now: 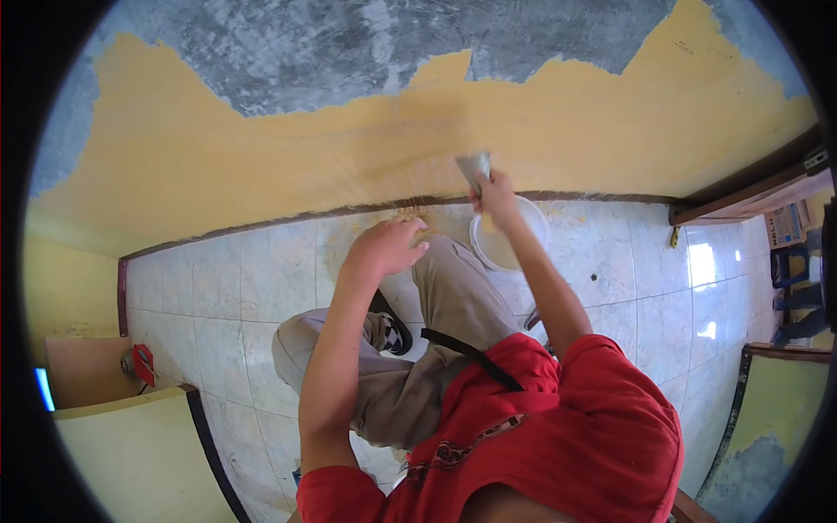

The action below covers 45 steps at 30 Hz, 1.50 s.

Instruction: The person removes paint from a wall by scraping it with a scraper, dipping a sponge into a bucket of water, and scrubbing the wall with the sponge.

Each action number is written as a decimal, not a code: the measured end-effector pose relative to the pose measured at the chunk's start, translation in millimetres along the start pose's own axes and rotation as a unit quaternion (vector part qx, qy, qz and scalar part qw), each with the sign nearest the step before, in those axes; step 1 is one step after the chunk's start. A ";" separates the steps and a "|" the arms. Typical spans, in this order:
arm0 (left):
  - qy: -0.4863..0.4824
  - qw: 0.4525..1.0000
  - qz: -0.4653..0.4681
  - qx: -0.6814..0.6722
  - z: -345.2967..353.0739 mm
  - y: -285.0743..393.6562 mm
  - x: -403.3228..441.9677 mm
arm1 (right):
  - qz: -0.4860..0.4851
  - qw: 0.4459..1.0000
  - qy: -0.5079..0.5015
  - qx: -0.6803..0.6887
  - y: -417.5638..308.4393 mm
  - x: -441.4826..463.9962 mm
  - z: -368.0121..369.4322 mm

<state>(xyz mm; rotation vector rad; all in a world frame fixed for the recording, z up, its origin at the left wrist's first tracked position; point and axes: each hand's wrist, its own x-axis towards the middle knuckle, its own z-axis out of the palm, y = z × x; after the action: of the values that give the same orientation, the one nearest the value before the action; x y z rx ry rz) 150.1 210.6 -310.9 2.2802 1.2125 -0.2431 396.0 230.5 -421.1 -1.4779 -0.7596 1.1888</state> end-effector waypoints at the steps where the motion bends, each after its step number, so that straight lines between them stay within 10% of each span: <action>1: -0.006 1.000 -0.017 0.012 4.0 -1.0 0.7 | -0.012 0.999 -0.001 -0.031 29.4 -12.1 -5.3; 5: -0.010 0.998 -0.038 0.039 7.6 8.3 4.9 | -0.086 0.991 -0.028 -0.103 7.8 -36.3 -14.0; 8: -0.029 0.981 0.051 -0.187 7.5 16.5 54.2 | -0.256 0.916 0.044 -0.306 -47.6 -26.4 -35.8; 11: 0.017 0.785 0.152 -0.601 17.4 56.9 103.2 | -0.306 0.824 0.135 -0.456 -142.0 -39.3 -54.4; 15: 0.048 0.481 0.260 -0.836 -5.0 147.2 149.1 | -0.355 0.755 0.155 -0.530 -205.0 -28.0 -68.8; 24: 0.124 0.252 0.283 -0.917 -23.4 175.0 204.8 | -0.330 0.690 0.125 -0.632 -230.2 -30.7 -56.8; 31: 0.136 0.237 0.240 -0.932 -21.1 173.6 204.3 | -0.284 0.757 0.127 -0.575 -226.2 -34.2 -51.1; 33: 0.158 0.338 0.268 -0.888 -16.7 164.2 205.6 | -0.297 0.749 0.142 -0.574 -216.6 -27.1 -52.8; 40: 0.124 0.226 0.255 -0.932 -23.0 169.4 204.3 | -0.285 0.727 0.161 -0.604 -226.8 -36.9 -38.7; 45: 0.149 0.391 0.267 -0.868 -25.0 148.4 197.9 | -0.295 0.748 0.159 -0.573 -218.9 -33.6 -40.3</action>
<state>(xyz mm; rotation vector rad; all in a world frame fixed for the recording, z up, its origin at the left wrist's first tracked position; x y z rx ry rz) 382.6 298.6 -312.5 0.4925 0.1472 1.1888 451.5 242.2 -203.3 -2.0490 -1.7034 -0.1732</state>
